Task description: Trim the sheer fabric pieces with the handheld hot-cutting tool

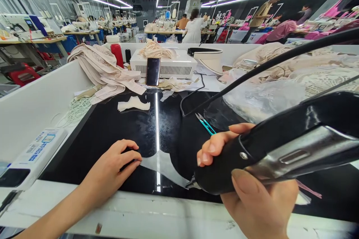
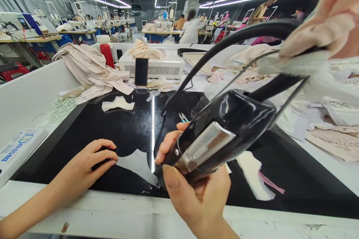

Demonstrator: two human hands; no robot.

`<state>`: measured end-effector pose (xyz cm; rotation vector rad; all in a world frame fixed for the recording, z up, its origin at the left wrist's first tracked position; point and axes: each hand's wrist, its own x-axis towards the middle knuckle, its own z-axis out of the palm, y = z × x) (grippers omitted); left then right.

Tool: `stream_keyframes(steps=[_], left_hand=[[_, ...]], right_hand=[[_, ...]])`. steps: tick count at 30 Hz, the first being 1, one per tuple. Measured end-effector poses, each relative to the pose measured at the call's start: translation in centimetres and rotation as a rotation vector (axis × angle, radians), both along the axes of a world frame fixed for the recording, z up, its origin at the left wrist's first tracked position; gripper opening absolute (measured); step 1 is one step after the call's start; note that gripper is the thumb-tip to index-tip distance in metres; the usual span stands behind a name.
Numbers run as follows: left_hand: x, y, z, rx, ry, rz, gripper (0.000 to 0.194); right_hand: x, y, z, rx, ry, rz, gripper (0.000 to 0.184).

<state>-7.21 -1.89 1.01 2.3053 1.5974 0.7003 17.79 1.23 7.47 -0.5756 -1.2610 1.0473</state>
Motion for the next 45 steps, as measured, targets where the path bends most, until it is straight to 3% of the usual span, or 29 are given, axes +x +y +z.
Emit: stream_keyframes(steps=[10, 16, 26, 39, 45], left_hand=[[-1.4, -1.2, -0.4, 0.174, 0.162, -0.100, 0.029], [-1.5, -1.7, -0.6, 0.279, 0.278, -0.139, 0.030], [-1.3, -2.0, -0.8, 0.266, 0.325, -0.154, 0.031], [-0.8, -2.1, -0.7, 0.271, 0.279, -0.148, 0.030], [-1.2, -2.4, -0.2, 0.280, 0.116, -0.124, 0.024]], right_hand=[[-0.5, 0.4, 0.4, 0.006, 0.032, -0.003, 0.034], [-4.2, 2.1, 0.8, -0.014, 0.139, 0.042, 0.036], [-9.7, 3.1, 0.1, -0.026, 0.155, 0.183, 0.024], [-9.9, 3.0, -0.4, -0.013, 0.167, 0.217, 0.026], [-10.1, 2.9, -0.3, -0.023, 0.125, 0.187, 0.024]])
